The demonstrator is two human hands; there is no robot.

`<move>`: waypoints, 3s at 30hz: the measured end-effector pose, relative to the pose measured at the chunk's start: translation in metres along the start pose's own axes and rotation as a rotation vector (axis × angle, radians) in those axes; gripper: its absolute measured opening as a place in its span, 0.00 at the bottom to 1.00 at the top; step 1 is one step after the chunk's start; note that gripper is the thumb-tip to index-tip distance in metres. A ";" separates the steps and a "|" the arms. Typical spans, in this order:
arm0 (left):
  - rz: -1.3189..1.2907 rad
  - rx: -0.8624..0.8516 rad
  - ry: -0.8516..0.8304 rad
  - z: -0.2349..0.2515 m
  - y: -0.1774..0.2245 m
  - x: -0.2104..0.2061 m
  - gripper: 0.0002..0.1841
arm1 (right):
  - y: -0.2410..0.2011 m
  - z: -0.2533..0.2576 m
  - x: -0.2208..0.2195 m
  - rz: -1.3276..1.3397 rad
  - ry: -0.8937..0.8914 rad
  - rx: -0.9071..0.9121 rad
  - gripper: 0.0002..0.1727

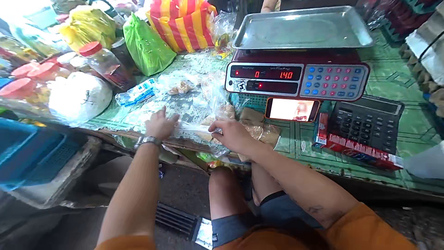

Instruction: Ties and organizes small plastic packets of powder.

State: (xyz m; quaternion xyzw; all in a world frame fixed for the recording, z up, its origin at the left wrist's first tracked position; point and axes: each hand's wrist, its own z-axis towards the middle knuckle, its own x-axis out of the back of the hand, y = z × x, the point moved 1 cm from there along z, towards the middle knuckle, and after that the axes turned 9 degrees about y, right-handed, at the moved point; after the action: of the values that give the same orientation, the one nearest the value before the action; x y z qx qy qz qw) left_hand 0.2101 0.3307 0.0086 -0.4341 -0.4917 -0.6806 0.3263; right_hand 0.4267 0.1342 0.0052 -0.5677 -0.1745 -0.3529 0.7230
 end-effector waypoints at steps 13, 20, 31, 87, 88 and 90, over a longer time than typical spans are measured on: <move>0.186 -0.180 0.038 0.036 0.004 -0.042 0.47 | 0.030 -0.012 -0.025 -0.039 0.142 0.151 0.13; 0.206 -0.075 -0.012 0.042 0.005 -0.054 0.46 | 0.030 -0.018 -0.023 0.019 0.244 0.203 0.11; 0.193 0.044 -0.027 0.052 0.017 -0.049 0.48 | 0.030 -0.018 -0.017 0.154 0.360 0.078 0.11; -0.835 -0.301 0.225 -0.110 -0.009 -0.002 0.44 | -0.063 0.033 0.002 0.218 0.420 0.403 0.05; -0.854 -0.330 0.232 -0.136 -0.018 0.004 0.49 | -0.082 0.040 -0.002 0.233 0.393 0.482 0.04; -0.866 -0.357 0.259 -0.187 -0.032 0.018 0.52 | -0.122 0.036 -0.009 0.261 0.374 0.649 0.05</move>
State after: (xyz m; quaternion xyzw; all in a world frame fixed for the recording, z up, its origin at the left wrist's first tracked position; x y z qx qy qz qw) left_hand 0.1247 0.1614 -0.0135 -0.1507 -0.4582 -0.8760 -0.0079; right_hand 0.3393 0.1580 0.0944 -0.2527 -0.0687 -0.2819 0.9230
